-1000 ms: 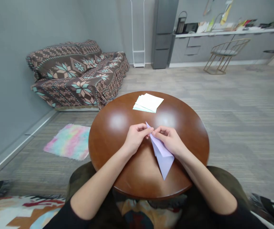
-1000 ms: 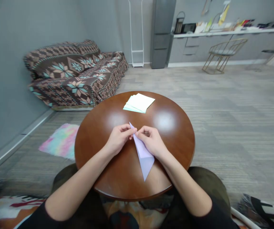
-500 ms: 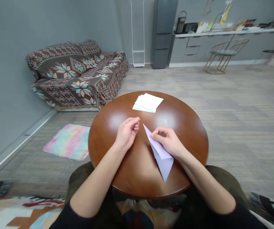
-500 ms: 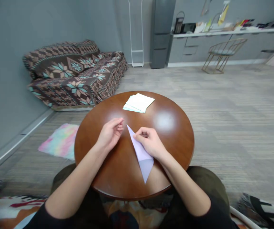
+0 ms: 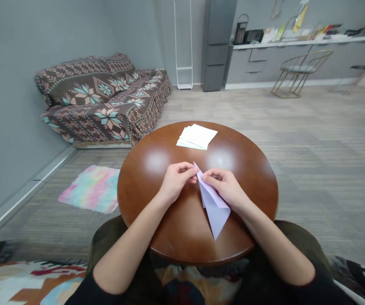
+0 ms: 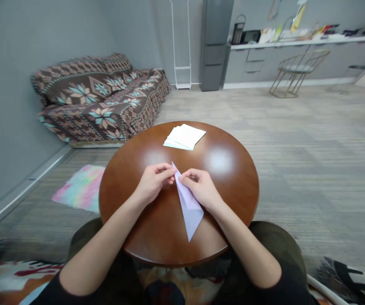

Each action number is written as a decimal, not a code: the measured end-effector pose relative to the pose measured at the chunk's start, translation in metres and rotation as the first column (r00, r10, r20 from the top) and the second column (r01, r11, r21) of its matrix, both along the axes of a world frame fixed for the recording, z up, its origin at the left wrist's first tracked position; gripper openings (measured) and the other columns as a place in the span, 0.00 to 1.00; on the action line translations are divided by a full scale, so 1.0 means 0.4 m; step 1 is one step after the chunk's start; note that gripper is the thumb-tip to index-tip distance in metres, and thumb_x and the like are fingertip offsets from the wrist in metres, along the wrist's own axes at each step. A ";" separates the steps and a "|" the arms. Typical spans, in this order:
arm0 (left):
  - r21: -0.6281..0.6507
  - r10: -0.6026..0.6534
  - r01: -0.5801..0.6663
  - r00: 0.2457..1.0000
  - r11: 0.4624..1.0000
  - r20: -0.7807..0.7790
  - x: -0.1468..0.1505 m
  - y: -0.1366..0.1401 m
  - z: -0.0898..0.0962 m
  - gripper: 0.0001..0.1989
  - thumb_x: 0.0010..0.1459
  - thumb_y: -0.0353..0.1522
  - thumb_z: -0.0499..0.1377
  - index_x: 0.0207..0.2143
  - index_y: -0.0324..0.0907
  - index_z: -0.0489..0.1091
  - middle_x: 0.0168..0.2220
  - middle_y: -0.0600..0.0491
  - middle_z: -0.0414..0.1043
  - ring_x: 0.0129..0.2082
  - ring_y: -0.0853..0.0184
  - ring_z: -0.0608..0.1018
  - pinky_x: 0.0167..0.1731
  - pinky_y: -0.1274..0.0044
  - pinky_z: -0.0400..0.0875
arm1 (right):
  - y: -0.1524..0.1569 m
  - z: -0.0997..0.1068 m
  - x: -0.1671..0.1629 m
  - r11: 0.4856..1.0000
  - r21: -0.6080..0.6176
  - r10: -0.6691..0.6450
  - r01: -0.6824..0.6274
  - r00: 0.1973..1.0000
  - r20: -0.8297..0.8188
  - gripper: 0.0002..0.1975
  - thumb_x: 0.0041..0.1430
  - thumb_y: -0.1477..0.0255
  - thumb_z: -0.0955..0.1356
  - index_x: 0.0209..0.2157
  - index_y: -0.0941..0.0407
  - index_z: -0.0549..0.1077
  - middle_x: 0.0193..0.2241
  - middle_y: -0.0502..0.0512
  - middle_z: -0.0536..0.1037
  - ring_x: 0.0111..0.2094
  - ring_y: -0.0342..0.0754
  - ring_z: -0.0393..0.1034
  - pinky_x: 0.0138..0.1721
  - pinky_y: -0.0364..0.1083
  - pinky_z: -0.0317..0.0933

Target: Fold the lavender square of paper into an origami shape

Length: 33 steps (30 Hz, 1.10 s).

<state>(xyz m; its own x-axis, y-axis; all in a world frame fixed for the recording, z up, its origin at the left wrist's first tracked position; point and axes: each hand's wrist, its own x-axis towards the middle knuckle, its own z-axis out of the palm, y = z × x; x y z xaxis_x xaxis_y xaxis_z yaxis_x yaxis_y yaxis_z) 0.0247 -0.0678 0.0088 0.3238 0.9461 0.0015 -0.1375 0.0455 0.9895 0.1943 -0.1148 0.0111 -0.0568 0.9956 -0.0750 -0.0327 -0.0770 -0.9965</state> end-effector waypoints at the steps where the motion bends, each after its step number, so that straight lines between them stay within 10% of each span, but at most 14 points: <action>1: -0.002 0.000 0.000 1.000 1.000 -0.010 0.000 0.000 0.001 0.11 0.50 0.37 0.70 0.26 0.38 0.77 0.24 0.53 0.74 0.23 0.72 0.72 0.28 0.78 0.68 | 0.000 -0.001 0.000 1.000 -0.007 -0.002 0.002 1.000 -0.016 0.13 0.51 0.60 0.74 0.28 0.57 0.77 0.25 0.50 0.76 0.25 0.43 0.62 0.27 0.44 0.54; 33: 0.075 0.188 -0.192 0.980 0.979 0.059 0.006 0.002 -0.006 0.09 0.49 0.32 0.69 0.22 0.39 0.73 0.18 0.58 0.66 0.18 0.76 0.64 0.21 0.80 0.56 | 0.008 -0.009 -0.002 0.999 0.048 0.009 -0.013 0.997 0.074 0.04 0.49 0.71 0.68 0.24 0.56 0.72 0.19 0.45 0.69 0.21 0.40 0.56 0.23 0.42 0.47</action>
<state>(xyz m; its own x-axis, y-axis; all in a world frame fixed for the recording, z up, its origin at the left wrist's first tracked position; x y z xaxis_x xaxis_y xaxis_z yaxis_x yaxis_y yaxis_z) 0.0271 -0.0669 0.0064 0.1358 0.9865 0.0913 -0.1869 -0.0650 0.9802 0.1935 -0.1115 0.0076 -0.0636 0.9975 -0.0311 0.0419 -0.0285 -0.9987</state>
